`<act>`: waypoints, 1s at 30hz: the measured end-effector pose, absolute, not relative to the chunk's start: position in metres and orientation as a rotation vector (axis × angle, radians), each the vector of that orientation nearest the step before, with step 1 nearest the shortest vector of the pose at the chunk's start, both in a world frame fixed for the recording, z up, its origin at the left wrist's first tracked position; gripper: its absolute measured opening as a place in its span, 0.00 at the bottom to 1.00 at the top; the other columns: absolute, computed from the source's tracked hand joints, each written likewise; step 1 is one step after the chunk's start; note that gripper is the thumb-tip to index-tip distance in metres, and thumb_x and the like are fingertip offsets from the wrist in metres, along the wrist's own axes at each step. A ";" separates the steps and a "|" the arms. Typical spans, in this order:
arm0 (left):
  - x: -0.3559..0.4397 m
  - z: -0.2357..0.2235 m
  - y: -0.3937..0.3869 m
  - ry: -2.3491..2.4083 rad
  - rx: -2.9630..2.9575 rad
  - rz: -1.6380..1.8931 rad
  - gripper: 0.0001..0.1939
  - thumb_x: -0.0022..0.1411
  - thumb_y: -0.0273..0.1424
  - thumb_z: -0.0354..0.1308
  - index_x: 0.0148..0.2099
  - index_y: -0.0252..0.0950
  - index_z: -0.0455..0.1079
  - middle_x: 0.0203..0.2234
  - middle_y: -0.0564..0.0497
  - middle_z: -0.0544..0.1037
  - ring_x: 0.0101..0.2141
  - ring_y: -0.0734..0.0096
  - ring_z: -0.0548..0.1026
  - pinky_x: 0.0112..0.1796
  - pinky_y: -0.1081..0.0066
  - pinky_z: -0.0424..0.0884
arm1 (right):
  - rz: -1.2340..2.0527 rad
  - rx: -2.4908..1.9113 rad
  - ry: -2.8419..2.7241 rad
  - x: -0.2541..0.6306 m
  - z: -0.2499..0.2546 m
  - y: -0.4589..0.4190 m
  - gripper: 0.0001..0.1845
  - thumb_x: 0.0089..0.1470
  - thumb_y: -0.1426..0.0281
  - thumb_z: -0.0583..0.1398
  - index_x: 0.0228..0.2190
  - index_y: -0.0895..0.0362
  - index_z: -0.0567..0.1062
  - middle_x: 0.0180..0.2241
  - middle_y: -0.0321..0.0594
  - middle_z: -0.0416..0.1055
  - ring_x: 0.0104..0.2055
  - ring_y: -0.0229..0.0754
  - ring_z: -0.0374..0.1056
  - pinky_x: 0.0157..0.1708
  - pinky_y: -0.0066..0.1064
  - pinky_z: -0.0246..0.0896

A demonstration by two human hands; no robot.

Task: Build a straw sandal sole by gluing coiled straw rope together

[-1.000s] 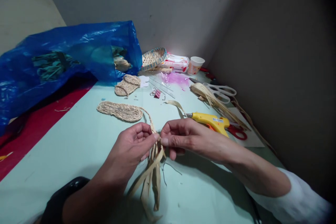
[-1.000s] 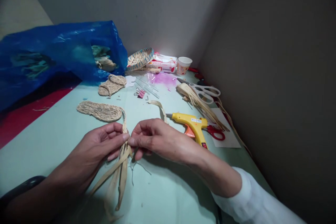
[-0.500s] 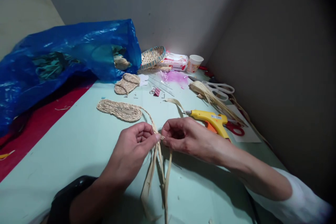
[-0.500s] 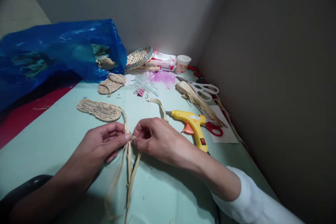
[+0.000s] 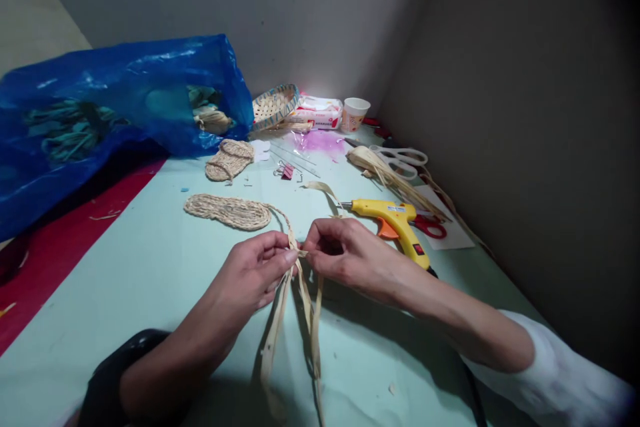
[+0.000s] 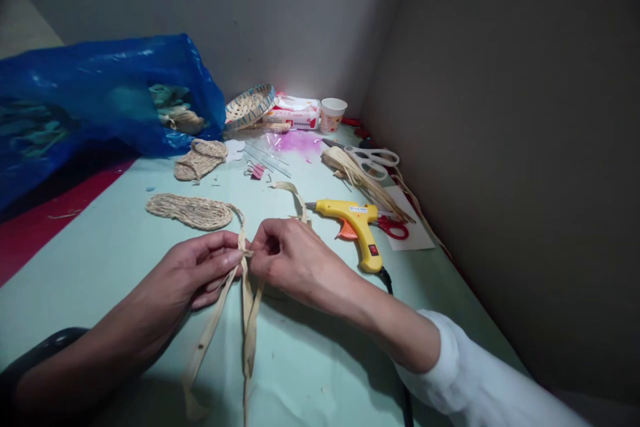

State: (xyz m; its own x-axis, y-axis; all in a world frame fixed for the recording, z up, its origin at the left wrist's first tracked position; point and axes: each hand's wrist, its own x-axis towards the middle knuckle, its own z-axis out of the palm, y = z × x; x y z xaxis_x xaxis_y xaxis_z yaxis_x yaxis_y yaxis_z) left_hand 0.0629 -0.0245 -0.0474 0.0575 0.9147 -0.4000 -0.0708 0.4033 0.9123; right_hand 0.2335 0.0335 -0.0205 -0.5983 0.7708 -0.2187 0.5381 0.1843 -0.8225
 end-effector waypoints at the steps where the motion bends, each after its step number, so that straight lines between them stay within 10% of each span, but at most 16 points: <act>1: 0.062 -0.046 -0.025 1.269 0.894 0.899 0.10 0.57 0.35 0.63 0.39 0.36 0.69 0.23 0.60 0.63 0.20 0.82 0.53 0.19 0.79 0.48 | 1.377 -1.258 -2.202 0.234 -0.021 0.034 0.01 0.48 0.72 0.57 0.25 0.56 0.69 0.23 0.29 0.63 0.25 0.35 0.56 0.23 0.28 0.49; 7: 0.061 -0.044 -0.023 1.289 0.976 0.870 0.15 0.49 0.31 0.66 0.39 0.36 0.67 0.29 0.56 0.67 0.31 0.73 0.66 0.36 0.71 0.66 | 1.377 -1.244 -2.162 0.238 -0.025 0.034 0.02 0.46 0.74 0.57 0.25 0.55 0.68 0.23 0.30 0.65 0.26 0.35 0.57 0.24 0.29 0.50; 30: 0.067 -0.043 -0.029 1.253 0.893 0.873 0.10 0.57 0.34 0.63 0.32 0.36 0.66 0.21 0.59 0.67 0.18 0.84 0.52 0.18 0.79 0.47 | 1.246 -1.194 -2.198 0.241 -0.026 0.028 0.02 0.48 0.73 0.56 0.26 0.54 0.69 0.23 0.28 0.65 0.25 0.34 0.58 0.22 0.27 0.51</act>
State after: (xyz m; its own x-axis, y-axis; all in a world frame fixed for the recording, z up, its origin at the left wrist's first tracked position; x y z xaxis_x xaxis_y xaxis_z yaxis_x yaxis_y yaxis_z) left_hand 0.0670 -0.0289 -0.0429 0.1083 0.9119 -0.3959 -0.0559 0.4032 0.9134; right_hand 0.2415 0.0283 -0.0256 -0.5862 0.8037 -0.1021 0.5005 0.2601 -0.8257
